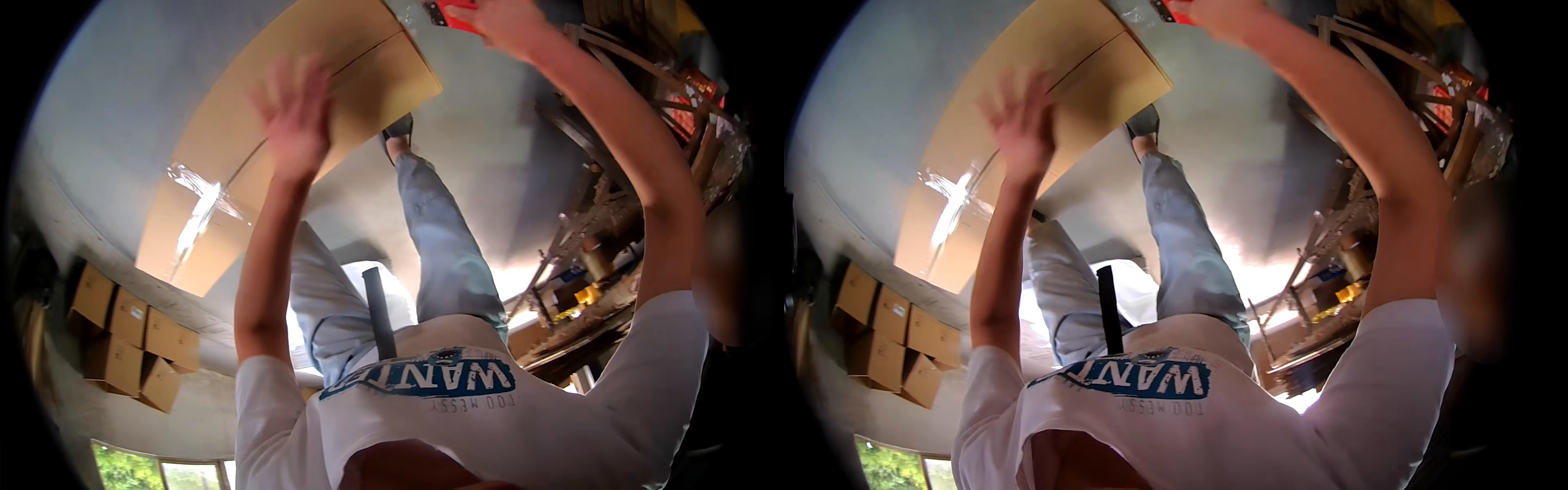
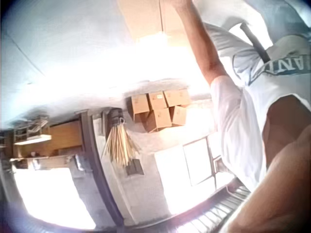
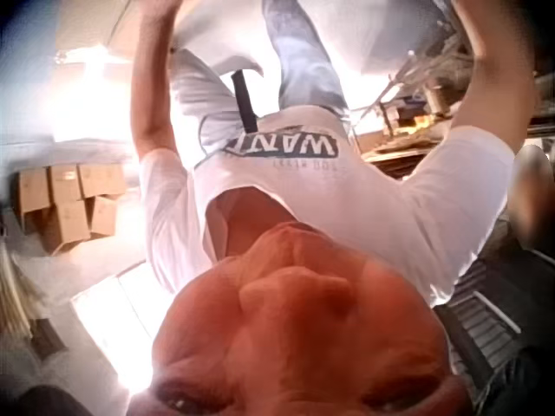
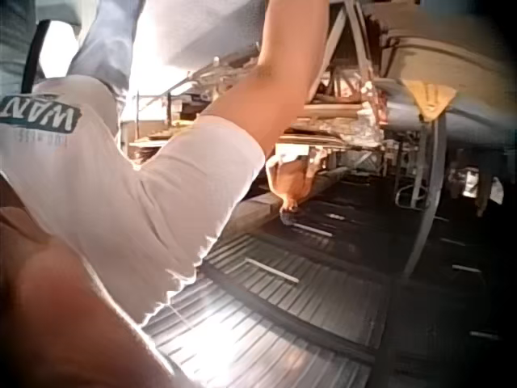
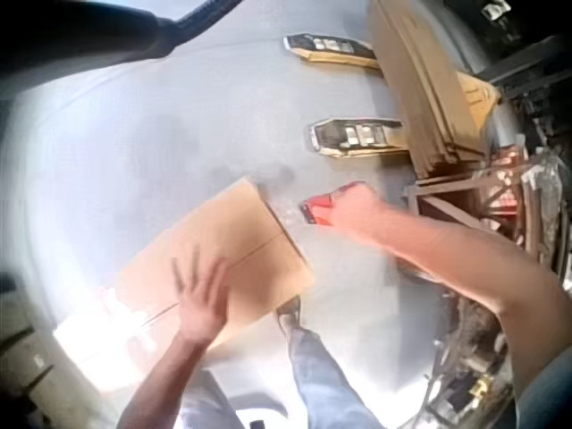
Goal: The person repeatedly assembles and seals cardboard boxes using a handheld red tape dispenser. They fold the flaps of the boxes and apply clear packing tape to secure them, then stack the finished boxes on a pile.
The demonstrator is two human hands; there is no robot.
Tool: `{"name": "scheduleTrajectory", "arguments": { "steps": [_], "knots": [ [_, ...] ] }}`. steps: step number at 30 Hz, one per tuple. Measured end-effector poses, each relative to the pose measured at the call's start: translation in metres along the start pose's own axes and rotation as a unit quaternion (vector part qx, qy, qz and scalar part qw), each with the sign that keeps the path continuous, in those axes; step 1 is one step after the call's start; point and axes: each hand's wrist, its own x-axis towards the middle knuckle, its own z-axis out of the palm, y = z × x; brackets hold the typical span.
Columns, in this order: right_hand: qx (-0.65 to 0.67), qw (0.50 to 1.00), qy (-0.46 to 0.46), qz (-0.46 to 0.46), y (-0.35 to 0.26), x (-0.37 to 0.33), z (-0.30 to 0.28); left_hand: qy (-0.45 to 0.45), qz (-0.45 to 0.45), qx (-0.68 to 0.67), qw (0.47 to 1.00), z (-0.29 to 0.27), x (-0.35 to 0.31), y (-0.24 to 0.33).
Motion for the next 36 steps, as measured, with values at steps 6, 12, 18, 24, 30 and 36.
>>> {"name": "scheduleTrajectory", "arguments": {
  "steps": [6, 12, 18, 24, 30, 36],
  "knots": [
    [0.019, 0.997, -0.023, 0.069, -0.055, 0.011, 0.026, -0.134, 0.308, 0.107, 0.936, 0.044, 0.126, 0.049],
    [0.286, 0.917, -0.048, 0.276, -0.024, 0.023, 0.061, -0.45, 0.263, 0.163, 0.837, 0.047, 0.175, 0.089],
    [0.615, 0.709, 0.121, 0.324, -0.024, -0.044, 0.062, -0.182, 0.154, 0.16, 0.958, 0.07, 0.149, 0.087],
    [0.746, 0.588, 0.276, 0.146, -0.033, -0.006, 0.045, -0.063, -0.141, 0.014, 0.988, 0.061, 0.049, 0.05],
    [0.677, 0.717, 0.121, 0.111, -0.01, 0.029, -0.054, -0.053, -0.149, 0.04, 0.987, 0.074, 0.049, 0.047],
    [0.707, 0.693, 0.091, 0.107, -0.064, -0.056, 0.073, -0.017, -0.139, 0.028, 0.99, 0.083, 0.04, 0.04]
  ]
}}
